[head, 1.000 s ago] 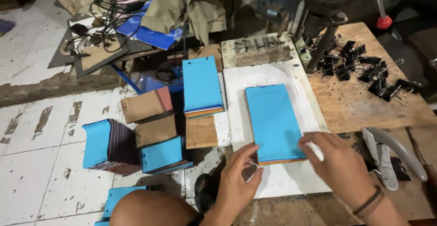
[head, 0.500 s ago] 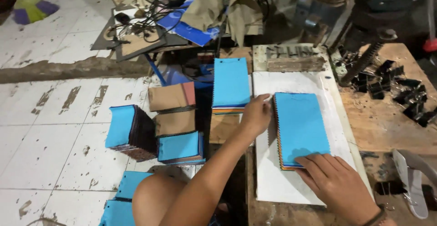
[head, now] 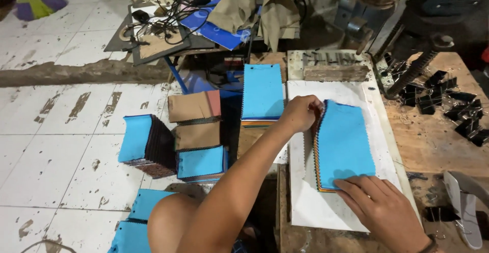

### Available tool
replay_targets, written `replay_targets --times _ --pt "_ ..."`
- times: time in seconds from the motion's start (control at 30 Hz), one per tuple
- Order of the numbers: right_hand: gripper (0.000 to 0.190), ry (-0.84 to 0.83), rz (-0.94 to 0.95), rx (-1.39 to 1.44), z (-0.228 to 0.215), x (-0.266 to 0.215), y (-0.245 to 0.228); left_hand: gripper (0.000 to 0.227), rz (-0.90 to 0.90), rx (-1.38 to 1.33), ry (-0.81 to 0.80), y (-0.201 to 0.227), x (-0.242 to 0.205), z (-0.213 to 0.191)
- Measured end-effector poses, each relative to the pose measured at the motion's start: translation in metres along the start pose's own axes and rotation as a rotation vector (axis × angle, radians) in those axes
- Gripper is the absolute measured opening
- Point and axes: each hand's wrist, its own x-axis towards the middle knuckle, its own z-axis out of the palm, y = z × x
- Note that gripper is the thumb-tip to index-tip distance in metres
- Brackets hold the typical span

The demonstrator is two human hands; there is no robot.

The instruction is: Assembling notebooks by aligning covers and pages and using a drill press for hole punching.

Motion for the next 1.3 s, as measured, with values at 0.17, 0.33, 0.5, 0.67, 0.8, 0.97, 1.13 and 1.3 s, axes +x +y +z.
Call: replay_targets --times 0.17,0.33,0.5,0.67,0.8,0.97,1.13,1.3 --pt "0.042 -0.079 0.002 0.061 0.007 -0.006 0.012 0.041 -0.180 -0.160 -0.053 0.018 -0.002 -0.007" --pt "0.039 -0.128 0.015 0.072 0.008 -0.006 0.015 0.028 -0.239 -0.182 -0.040 0.029 -0.008 -0.015" --pt "0.033 -0.073 0.000 0.056 0.005 -0.004 0.012 0.016 -0.236 -0.163 0.063 0.016 0.000 -0.010" --pt "0.034 -0.088 0.005 0.074 0.004 -0.003 0.012 0.019 -0.214 -0.139 0.084 0.011 -0.001 -0.011" --pt "0.037 -0.072 -0.017 0.072 0.002 -0.002 0.012 0.014 -0.247 -0.147 0.112 0.014 -0.003 -0.010" --pt "0.039 -0.088 -0.021 0.071 0.003 -0.004 0.013 0.014 -0.268 -0.179 0.155 0.012 -0.002 -0.006" --pt "0.029 -0.056 -0.087 -0.018 -0.002 0.008 0.007 0.013 -0.250 -0.166 0.175 0.007 0.002 -0.005" --pt "0.027 -0.143 -0.104 -0.119 0.002 0.009 0.010 0.033 -0.374 -0.116 0.093 0.020 -0.001 -0.016"
